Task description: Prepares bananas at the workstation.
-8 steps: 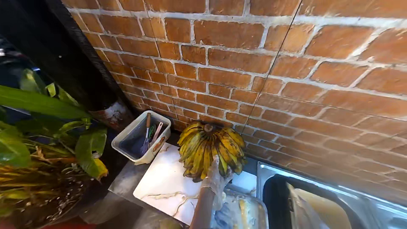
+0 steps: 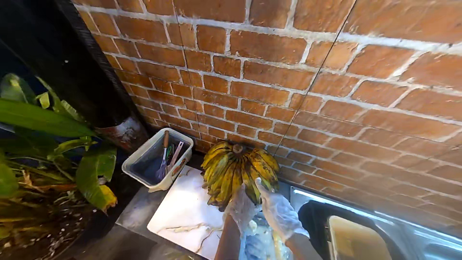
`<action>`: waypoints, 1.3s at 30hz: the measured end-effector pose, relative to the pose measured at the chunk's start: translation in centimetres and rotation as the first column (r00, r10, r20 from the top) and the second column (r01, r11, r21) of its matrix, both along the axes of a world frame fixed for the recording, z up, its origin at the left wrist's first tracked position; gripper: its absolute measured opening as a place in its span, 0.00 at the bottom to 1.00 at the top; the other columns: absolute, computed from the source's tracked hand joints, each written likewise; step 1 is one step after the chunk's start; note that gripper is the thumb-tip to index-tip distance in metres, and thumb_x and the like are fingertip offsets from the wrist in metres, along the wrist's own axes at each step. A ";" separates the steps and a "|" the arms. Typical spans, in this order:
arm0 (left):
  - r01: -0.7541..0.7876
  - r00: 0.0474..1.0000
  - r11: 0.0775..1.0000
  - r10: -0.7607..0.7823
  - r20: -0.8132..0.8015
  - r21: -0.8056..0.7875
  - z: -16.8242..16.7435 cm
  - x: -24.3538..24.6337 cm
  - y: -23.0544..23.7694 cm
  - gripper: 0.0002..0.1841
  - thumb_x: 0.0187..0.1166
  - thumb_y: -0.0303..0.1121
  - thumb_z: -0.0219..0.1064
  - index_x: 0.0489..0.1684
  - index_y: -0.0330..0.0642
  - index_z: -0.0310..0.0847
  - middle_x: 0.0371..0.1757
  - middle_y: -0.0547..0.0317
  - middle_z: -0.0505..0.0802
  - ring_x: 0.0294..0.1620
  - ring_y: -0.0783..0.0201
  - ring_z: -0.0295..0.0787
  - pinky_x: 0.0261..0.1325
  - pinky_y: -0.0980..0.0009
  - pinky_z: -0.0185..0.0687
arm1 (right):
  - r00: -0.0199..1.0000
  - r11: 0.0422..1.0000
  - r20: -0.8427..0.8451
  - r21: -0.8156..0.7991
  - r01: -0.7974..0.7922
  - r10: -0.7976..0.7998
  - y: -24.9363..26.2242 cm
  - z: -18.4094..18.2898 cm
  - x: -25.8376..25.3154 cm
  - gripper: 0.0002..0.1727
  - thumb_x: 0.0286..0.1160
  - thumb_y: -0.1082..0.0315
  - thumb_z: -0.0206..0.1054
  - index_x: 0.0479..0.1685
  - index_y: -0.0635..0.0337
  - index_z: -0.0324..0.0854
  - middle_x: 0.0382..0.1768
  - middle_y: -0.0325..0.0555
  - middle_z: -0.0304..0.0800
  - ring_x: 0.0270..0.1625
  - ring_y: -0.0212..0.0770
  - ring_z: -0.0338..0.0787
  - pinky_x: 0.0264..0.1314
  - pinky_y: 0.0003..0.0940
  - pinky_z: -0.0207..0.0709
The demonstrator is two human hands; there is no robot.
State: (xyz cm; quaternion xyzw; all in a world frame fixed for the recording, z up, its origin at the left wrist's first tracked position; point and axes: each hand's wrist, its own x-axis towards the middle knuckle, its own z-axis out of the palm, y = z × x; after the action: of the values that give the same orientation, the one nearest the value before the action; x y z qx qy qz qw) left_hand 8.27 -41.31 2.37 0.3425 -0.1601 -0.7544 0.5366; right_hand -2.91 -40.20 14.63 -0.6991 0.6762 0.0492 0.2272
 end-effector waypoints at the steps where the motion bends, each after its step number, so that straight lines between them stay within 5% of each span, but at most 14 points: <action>1: 0.013 0.999 1.000 -0.013 0.049 0.002 0.8 0.2 0.2 0.25 0.97 0.41 0.34 0.83 0.39 0.63 0.73 0.52 0.82 0.71 0.65 0.80 0.73 0.65 0.78 | 0.999 1.000 -0.038 0.027 -0.002 0.003 -0.6 -0.1 1.0 0.37 0.90 0.66 0.51 0.97 0.28 0.48 0.66 0.55 0.90 0.67 0.58 0.91 0.70 0.57 0.83; 4: -0.086 0.993 0.986 0.096 -0.063 0.142 1.4 0.2 -0.4 0.20 0.96 0.40 0.41 0.72 0.39 0.72 0.59 0.53 0.88 0.57 0.66 0.86 0.61 0.68 0.84 | 0.992 0.995 -0.121 0.088 0.043 -0.032 -1.4 -0.8 2.8 0.39 0.87 0.68 0.54 0.98 0.33 0.47 0.68 0.57 0.89 0.70 0.59 0.89 0.70 0.57 0.82; 7: -0.026 0.999 0.994 0.024 0.021 0.105 -0.7 0.3 -1.0 0.22 0.96 0.41 0.41 0.75 0.40 0.71 0.64 0.54 0.86 0.62 0.66 0.84 0.66 0.70 0.80 | 0.983 0.990 -0.154 0.083 0.112 -0.098 -0.4 -1.9 3.2 0.40 0.85 0.69 0.55 0.98 0.37 0.47 0.64 0.58 0.90 0.65 0.59 0.92 0.66 0.57 0.85; 11: -0.044 0.957 0.975 0.105 -0.272 0.218 -2.2 -0.3 -1.7 0.20 0.94 0.43 0.46 0.71 0.40 0.71 0.60 0.47 0.88 0.60 0.55 0.87 0.63 0.55 0.84 | 0.980 0.974 -0.143 0.164 0.158 -0.135 3.1 -4.2 1.7 0.40 0.85 0.68 0.56 0.98 0.39 0.48 0.63 0.59 0.91 0.64 0.60 0.92 0.66 0.59 0.85; 14: 0.005 0.953 0.974 0.064 -0.297 0.225 -2.2 0.1 -1.6 0.22 0.95 0.45 0.43 0.74 0.41 0.70 0.62 0.47 0.87 0.61 0.54 0.86 0.65 0.54 0.83 | 0.983 0.965 -0.136 0.218 0.149 -0.121 5.2 -5.1 -0.9 0.36 0.85 0.65 0.56 0.95 0.33 0.58 0.66 0.59 0.90 0.69 0.62 0.89 0.70 0.64 0.81; 16: 0.001 0.948 0.974 0.072 -0.311 0.226 -1.8 0.7 -1.7 0.21 0.94 0.44 0.44 0.74 0.40 0.69 0.63 0.45 0.87 0.62 0.52 0.86 0.66 0.52 0.83 | 0.992 0.991 -0.035 0.065 0.120 -0.118 5.5 -4.7 -2.3 0.32 0.86 0.62 0.53 0.91 0.31 0.67 0.57 0.56 0.95 0.59 0.59 0.94 0.63 0.62 0.85; 18: -0.006 0.953 0.970 0.078 -0.291 0.242 -1.0 1.1 -1.7 0.21 0.94 0.43 0.46 0.73 0.40 0.70 0.62 0.45 0.88 0.62 0.52 0.87 0.66 0.51 0.83 | 0.981 0.965 0.174 -0.230 0.125 -0.086 3.8 -5.3 -2.2 0.24 0.88 0.57 0.54 0.80 0.42 0.80 0.50 0.49 0.97 0.49 0.49 0.97 0.56 0.52 0.90; 21: 0.030 0.952 0.979 0.034 -0.304 0.203 -0.8 1.3 -1.6 0.21 0.95 0.43 0.44 0.69 0.38 0.72 0.58 0.45 0.89 0.58 0.53 0.88 0.63 0.52 0.85 | 0.962 0.976 0.250 -0.157 0.153 -0.111 -1.1 -6.1 -0.9 0.30 0.82 0.44 0.65 0.75 0.53 0.83 0.68 0.50 0.90 0.70 0.48 0.89 0.78 0.50 0.79; 25: 0.016 0.956 0.970 0.056 -0.289 0.241 0.1 1.3 -1.7 0.18 0.94 0.40 0.46 0.67 0.38 0.74 0.55 0.45 0.90 0.56 0.54 0.89 0.61 0.55 0.86 | 0.993 0.994 0.068 -0.057 0.095 -0.091 -3.0 -5.1 0.6 0.27 0.83 0.51 0.62 0.71 0.59 0.83 0.69 0.54 0.88 0.71 0.53 0.88 0.75 0.54 0.79; 28: -0.091 0.976 0.959 0.138 -0.165 0.268 0.6 -0.5 -1.8 0.15 0.93 0.38 0.48 0.59 0.38 0.76 0.44 0.49 0.89 0.43 0.58 0.88 0.49 0.61 0.87 | 0.986 0.990 -0.087 0.000 0.143 -0.142 -3.1 -4.3 2.3 0.23 0.86 0.59 0.58 0.73 0.63 0.76 0.68 0.60 0.86 0.66 0.59 0.91 0.67 0.57 0.84; 32: -0.075 0.995 0.979 0.086 -0.051 0.191 0.6 -1.7 -1.8 0.15 0.93 0.38 0.49 0.54 0.38 0.79 0.41 0.51 0.89 0.42 0.60 0.87 0.49 0.61 0.86 | 0.981 0.987 -0.113 -0.029 0.158 -0.160 -3.7 -5.2 2.2 0.22 0.90 0.60 0.53 0.75 0.61 0.73 0.68 0.59 0.86 0.63 0.59 0.92 0.62 0.57 0.86; 34: -0.086 0.987 0.983 0.062 0.146 0.161 -0.3 -2.5 -1.9 0.12 0.91 0.34 0.55 0.57 0.35 0.79 0.43 0.49 0.89 0.42 0.60 0.87 0.48 0.61 0.86 | 0.983 0.987 -0.088 0.001 0.159 -0.159 -4.1 -5.3 1.8 0.21 0.90 0.65 0.53 0.76 0.61 0.72 0.70 0.60 0.84 0.65 0.60 0.91 0.64 0.58 0.86; 36: -0.117 0.902 0.985 0.051 0.429 0.129 -1.1 -3.3 -2.3 0.15 0.89 0.35 0.61 0.59 0.30 0.81 0.46 0.44 0.90 0.44 0.56 0.87 0.51 0.59 0.85 | 0.987 0.988 -0.049 0.024 0.152 -0.150 -4.4 -5.5 1.1 0.22 0.89 0.66 0.53 0.78 0.61 0.71 0.72 0.60 0.83 0.68 0.61 0.89 0.67 0.58 0.84; 39: -0.119 0.562 0.992 0.036 0.826 0.038 -1.3 -3.9 -2.5 0.22 0.87 0.45 0.63 0.59 0.32 0.86 0.50 0.39 0.94 0.52 0.49 0.91 0.62 0.50 0.84 | 0.990 0.990 0.015 0.038 0.138 -0.138 -4.9 -5.7 0.1 0.23 0.91 0.58 0.54 0.77 0.62 0.73 0.73 0.59 0.83 0.72 0.59 0.86 0.72 0.57 0.81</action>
State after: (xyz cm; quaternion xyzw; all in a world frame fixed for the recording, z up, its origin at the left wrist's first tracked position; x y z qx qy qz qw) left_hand 4.41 -43.76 1.04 0.6848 -0.3426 -0.4899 0.4168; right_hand -2.76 -45.15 8.92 -0.6468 0.7198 0.0395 0.2488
